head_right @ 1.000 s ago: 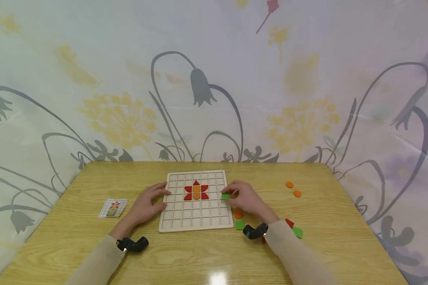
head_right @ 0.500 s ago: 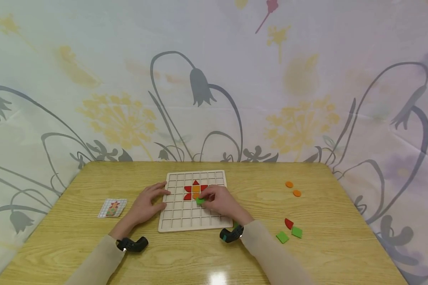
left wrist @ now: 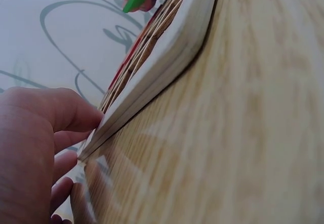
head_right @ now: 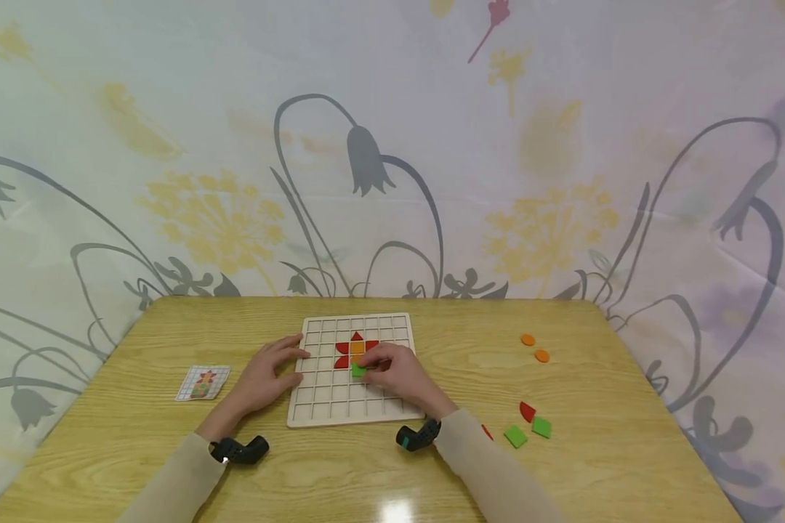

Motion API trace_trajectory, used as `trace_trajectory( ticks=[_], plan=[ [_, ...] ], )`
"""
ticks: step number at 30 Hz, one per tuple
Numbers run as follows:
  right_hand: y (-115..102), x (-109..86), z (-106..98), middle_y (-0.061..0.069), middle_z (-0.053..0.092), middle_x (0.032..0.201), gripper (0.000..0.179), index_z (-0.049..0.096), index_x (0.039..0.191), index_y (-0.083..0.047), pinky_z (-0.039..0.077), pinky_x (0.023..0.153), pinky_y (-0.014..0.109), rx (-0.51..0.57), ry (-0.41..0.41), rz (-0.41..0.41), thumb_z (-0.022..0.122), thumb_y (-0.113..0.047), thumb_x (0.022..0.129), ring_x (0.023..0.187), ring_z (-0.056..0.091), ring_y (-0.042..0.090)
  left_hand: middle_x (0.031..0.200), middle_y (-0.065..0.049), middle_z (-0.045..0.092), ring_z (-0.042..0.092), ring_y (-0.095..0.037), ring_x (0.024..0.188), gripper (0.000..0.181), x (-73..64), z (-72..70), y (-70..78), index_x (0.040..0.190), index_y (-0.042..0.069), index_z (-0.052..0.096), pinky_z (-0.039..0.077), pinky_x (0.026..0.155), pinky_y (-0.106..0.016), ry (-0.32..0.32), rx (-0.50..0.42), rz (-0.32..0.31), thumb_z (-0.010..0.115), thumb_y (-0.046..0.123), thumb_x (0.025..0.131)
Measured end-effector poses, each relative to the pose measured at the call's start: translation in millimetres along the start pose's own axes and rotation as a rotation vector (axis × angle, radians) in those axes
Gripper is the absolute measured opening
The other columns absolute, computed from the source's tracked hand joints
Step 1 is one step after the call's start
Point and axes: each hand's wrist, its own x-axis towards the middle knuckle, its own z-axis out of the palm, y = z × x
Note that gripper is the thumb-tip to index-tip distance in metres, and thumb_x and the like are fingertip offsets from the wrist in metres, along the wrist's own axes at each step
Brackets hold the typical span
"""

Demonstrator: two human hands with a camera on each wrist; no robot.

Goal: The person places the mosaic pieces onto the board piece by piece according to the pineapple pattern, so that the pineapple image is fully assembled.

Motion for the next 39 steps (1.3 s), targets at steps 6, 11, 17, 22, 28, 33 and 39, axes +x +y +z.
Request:
trace_trajectory(
  ticks=[6, 11, 17, 22, 28, 33, 39],
  plan=[
    [-0.6, -2.5, 3.2, 0.003, 0.068, 0.109, 0.014, 0.078, 0.098, -0.011, 0.052, 0.076, 0.025, -0.031, 0.003, -0.026, 0.077, -0.004, 0.085, 0.089, 0.062, 0.015, 0.152, -0.012, 0.045, 0.038, -0.040, 0.139, 0.032, -0.3, 1.2, -0.9, 0.120, 0.011, 0.070, 0.027, 0.112, -0.061, 0.003, -0.003, -0.005, 0.069, 0.016, 0.088],
    [-1.8, -2.9, 5.2, 0.001, 0.067, 0.109, 0.014, 0.078, 0.097, -0.011, 0.053, 0.075, 0.025, -0.091, -0.008, -0.048, 0.076, -0.003, 0.085, 0.088, 0.062, 0.013, 0.151, -0.013, 0.045, 0.038, -0.041, 0.138, 0.033, -0.5, 0.5, 0.1, 0.121, 0.011, 0.070, 0.027, 0.112, -0.061, 0.005, -0.004, 0.001, 0.069, 0.015, 0.088],
    [-4.9, -3.0, 6.5, 0.004, 0.068, 0.110, 0.013, 0.078, 0.097, -0.008, 0.053, 0.073, 0.024, -0.112, -0.012, -0.061, 0.077, -0.002, 0.085, 0.086, 0.062, 0.013, 0.151, -0.013, 0.045, 0.038, -0.041, 0.138, 0.033, -0.7, -0.5, 1.0, 0.121, 0.010, 0.070, 0.026, 0.113, -0.061, 0.007, -0.002, 0.003, 0.070, 0.016, 0.088],
    [-6.7, -4.2, 6.4, 0.004, 0.068, 0.111, 0.012, 0.078, 0.097, -0.007, 0.053, 0.072, 0.025, -0.104, -0.016, -0.064, 0.076, -0.003, 0.086, 0.085, 0.062, 0.012, 0.152, -0.013, 0.045, 0.038, -0.041, 0.138, 0.033, -0.1, 0.6, -0.4, 0.121, 0.011, 0.070, 0.026, 0.113, -0.061, 0.006, -0.003, 0.004, 0.070, 0.016, 0.088],
    [-5.5, -5.1, 7.0, 0.002, 0.068, 0.110, 0.011, 0.078, 0.096, -0.008, 0.053, 0.072, 0.025, -0.112, -0.012, -0.070, 0.076, -0.003, 0.086, 0.086, 0.062, 0.012, 0.152, -0.012, 0.045, 0.038, -0.040, 0.138, 0.032, 0.3, 2.6, -2.2, 0.120, 0.012, 0.070, 0.027, 0.113, -0.060, 0.002, -0.001, -0.002, 0.071, 0.016, 0.089],
    [-5.4, -4.2, 7.2, 0.000, 0.068, 0.108, 0.010, 0.078, 0.094, -0.009, 0.053, 0.073, 0.025, -0.129, -0.001, -0.066, 0.076, -0.004, 0.086, 0.089, 0.062, 0.013, 0.152, -0.012, 0.045, 0.038, -0.040, 0.139, 0.032, 0.7, 2.3, -2.0, 0.120, 0.012, 0.070, 0.026, 0.113, -0.060, 0.004, 0.000, -0.003, 0.070, 0.016, 0.088],
    [-6.1, -2.7, 8.3, 0.001, 0.069, 0.107, 0.009, 0.079, 0.093, -0.010, 0.052, 0.075, 0.025, -0.145, -0.002, -0.065, 0.077, -0.005, 0.086, 0.092, 0.063, 0.014, 0.152, -0.012, 0.045, 0.038, -0.039, 0.139, 0.033, 0.1, 1.0, -1.3, 0.120, 0.011, 0.070, 0.025, 0.114, -0.060, 0.002, -0.001, -0.006, 0.069, 0.016, 0.088]
  ],
)
